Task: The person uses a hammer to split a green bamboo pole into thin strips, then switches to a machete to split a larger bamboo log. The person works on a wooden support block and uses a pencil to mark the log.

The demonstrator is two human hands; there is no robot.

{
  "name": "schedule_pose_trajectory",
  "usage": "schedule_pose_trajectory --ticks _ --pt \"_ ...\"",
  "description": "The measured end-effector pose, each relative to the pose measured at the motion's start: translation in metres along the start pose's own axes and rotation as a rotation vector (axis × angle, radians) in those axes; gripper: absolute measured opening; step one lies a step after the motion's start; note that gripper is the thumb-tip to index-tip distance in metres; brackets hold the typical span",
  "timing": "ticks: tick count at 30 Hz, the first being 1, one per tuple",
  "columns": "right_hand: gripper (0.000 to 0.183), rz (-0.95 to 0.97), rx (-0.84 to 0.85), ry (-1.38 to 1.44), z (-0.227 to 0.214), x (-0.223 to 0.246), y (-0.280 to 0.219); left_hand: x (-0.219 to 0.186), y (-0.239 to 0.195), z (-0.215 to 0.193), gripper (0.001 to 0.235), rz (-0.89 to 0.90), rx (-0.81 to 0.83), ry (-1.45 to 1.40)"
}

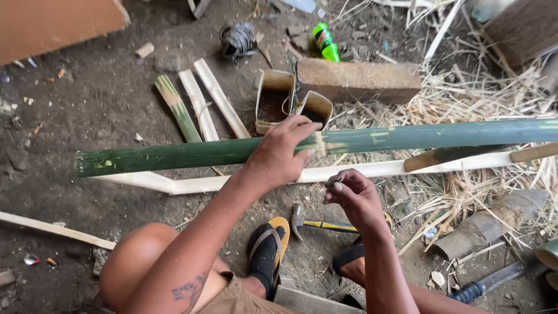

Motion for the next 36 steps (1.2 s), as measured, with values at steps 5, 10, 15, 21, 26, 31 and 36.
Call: schedule_pose_trajectory --ticks 5,10,15,21,26,31,36 --pt "0.015 -0.179 -0.133 -0.189 0.058 0.054 0.013 0.003 -0.003 -0.001 0.028 0.074 -0.004 0.033" --pt "0.012 -0.355 -0.131 -0.379 0.092 0.075 0.026 0.014 -0.004 0.008 0.025 0.045 -0.034 -0.012" --pt "0.019 -0.243 -0.199 -0.827 0.023 0.004 -0.001 0.069 0.002 0.002 0.020 -0.356 -0.153 -0.403" --pt "0.052 0.547 0.237 -1.985 -0.113 -0.126 -0.074 0.065 0.013 -0.014 0.014 -0.245 -0.241 -0.251" --pt "0.024 0.557 0.390 -2.038 -0.096 -0.114 -0.078 0.048 0.021 -0.019 0.019 -0.156 -0.213 -0.200" --pt "0.021 0.629 0.302 -1.728 -0.031 -0.015 -0.074 0.057 0.019 -0.007 0.023 -0.320 -0.200 -0.127" --pt "0.026 0.400 0.273 -1.238 0.046 0.117 -0.101 0.052 0.017 -0.007 0.020 -0.253 -0.248 -0.018"
Point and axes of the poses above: each hand's wrist, its own y-axis towards the middle knuckle, its own z-axis out of the palm, x = y × z, the point moved 9 cm from there along y, towards the middle knuckle, and after that the axes turned 9 degrees about -z, right-handed, at the moved point
